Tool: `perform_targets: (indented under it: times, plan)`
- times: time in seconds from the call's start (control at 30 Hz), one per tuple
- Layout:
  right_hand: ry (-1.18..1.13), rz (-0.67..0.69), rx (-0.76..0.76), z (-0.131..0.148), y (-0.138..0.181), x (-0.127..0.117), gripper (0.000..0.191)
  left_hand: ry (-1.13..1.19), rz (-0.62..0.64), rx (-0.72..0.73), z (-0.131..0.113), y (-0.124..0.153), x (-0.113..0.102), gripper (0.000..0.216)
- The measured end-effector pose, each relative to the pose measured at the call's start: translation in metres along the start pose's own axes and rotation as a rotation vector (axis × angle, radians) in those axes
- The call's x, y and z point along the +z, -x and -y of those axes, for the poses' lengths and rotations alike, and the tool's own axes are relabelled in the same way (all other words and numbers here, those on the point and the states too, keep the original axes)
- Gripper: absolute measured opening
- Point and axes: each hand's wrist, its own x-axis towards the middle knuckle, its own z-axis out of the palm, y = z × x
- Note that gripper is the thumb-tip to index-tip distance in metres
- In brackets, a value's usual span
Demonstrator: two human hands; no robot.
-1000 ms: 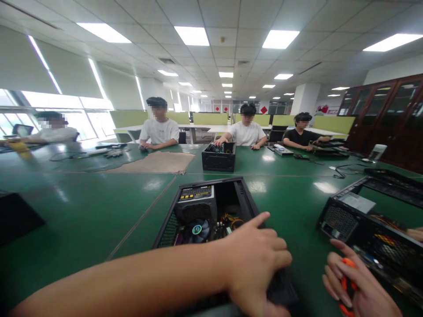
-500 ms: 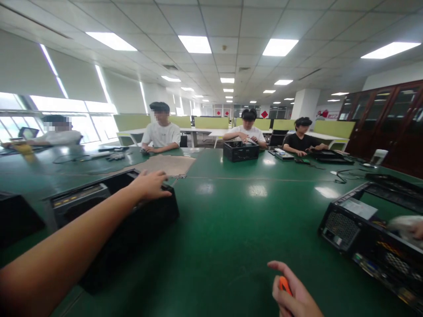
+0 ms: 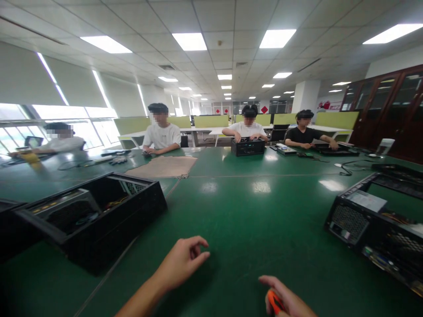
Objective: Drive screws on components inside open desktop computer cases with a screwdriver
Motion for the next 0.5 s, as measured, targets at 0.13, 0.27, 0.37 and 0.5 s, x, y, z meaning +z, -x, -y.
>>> perform_targets:
  times: [0.13,0.27,0.37,0.5]
  plan:
    - [-0.047,0.061,-0.017,-0.012,-0.001,-0.001,0.076,0.075,0.007,0.098,0.002,0.01,0.026,0.023]
    - [-0.098,-0.001,-0.042,-0.005,0.001,0.003,0.086,0.095,-0.037,0.22,0.012,0.012,0.031,0.022]
    - [-0.173,-0.151,0.029,0.01,-0.001,0.01,0.088,0.129,-0.047,0.293,0.014,0.013,0.033,0.025]
    - [-0.193,-0.171,0.12,0.026,-0.005,0.029,0.079,0.183,-0.008,0.38,0.013,0.015,0.037,0.025]
